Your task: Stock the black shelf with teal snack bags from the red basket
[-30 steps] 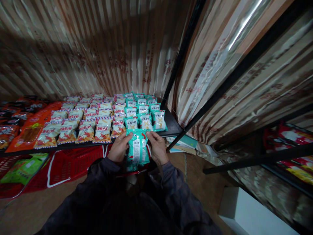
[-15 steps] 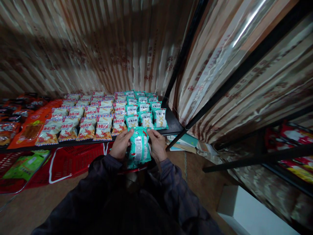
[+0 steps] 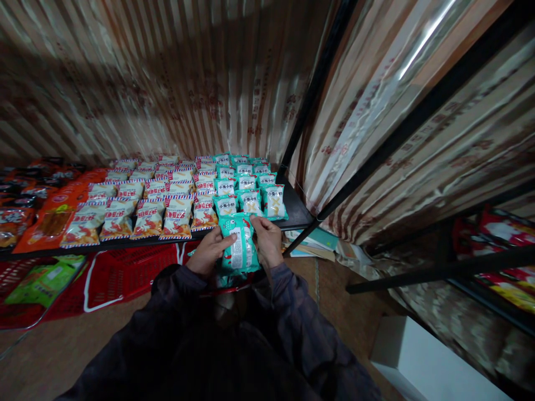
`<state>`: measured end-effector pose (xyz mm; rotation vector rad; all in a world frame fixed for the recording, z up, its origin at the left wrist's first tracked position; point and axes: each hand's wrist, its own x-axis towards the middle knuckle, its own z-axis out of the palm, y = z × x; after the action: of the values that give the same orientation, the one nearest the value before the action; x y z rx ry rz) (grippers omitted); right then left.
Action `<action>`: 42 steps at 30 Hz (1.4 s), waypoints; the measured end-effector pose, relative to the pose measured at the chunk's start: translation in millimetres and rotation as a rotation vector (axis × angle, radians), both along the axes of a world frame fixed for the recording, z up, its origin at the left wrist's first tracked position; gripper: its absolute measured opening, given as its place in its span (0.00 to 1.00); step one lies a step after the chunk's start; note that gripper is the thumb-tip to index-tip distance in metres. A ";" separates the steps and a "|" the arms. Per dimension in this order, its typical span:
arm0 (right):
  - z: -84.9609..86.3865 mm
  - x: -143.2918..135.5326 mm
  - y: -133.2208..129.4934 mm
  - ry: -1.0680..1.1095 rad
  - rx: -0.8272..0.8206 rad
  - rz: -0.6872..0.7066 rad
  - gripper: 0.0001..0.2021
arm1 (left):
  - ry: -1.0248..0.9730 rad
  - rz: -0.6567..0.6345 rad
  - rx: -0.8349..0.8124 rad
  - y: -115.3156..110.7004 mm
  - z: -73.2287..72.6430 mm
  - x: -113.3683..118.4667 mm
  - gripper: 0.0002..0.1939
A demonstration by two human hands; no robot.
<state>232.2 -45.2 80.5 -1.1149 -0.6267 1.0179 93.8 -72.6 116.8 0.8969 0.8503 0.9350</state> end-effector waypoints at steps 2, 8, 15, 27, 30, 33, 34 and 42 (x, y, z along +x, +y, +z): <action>4.0 -1.0 -2.3 -0.004 0.006 0.056 0.18 | -0.029 0.032 -0.002 1.2 1.4 0.0 0.29; 18.3 -1.7 -21.6 -0.029 -0.029 0.198 0.25 | -0.081 0.176 -0.001 9.9 9.0 -5.8 0.26; 13.8 -0.9 -31.1 -0.073 -0.007 0.328 0.22 | -0.076 0.237 -0.012 17.5 11.4 -7.5 0.25; 2.7 -3.4 -15.2 -0.036 -0.009 0.208 0.21 | -0.044 0.093 0.018 13.0 6.0 -9.5 0.24; 6.2 -3.8 -12.8 -0.033 -0.021 0.193 0.22 | -0.061 0.093 0.005 12.6 4.1 -8.1 0.26; 9.4 -4.1 -13.4 -0.049 -0.010 0.218 0.22 | -0.063 0.132 -0.015 14.5 2.8 -6.4 0.26; 9.6 -4.1 -14.4 -0.064 -0.002 0.233 0.23 | -0.064 0.151 -0.022 15.5 2.3 -6.3 0.26; -1.8 -1.4 -22.0 -0.153 0.076 0.274 0.20 | -0.095 0.183 -0.042 18.7 -1.6 -8.5 0.24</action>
<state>230.8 -67.3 78.7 -1.0654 -0.9531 1.1379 85.3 -54.0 115.2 0.7410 0.8775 1.1055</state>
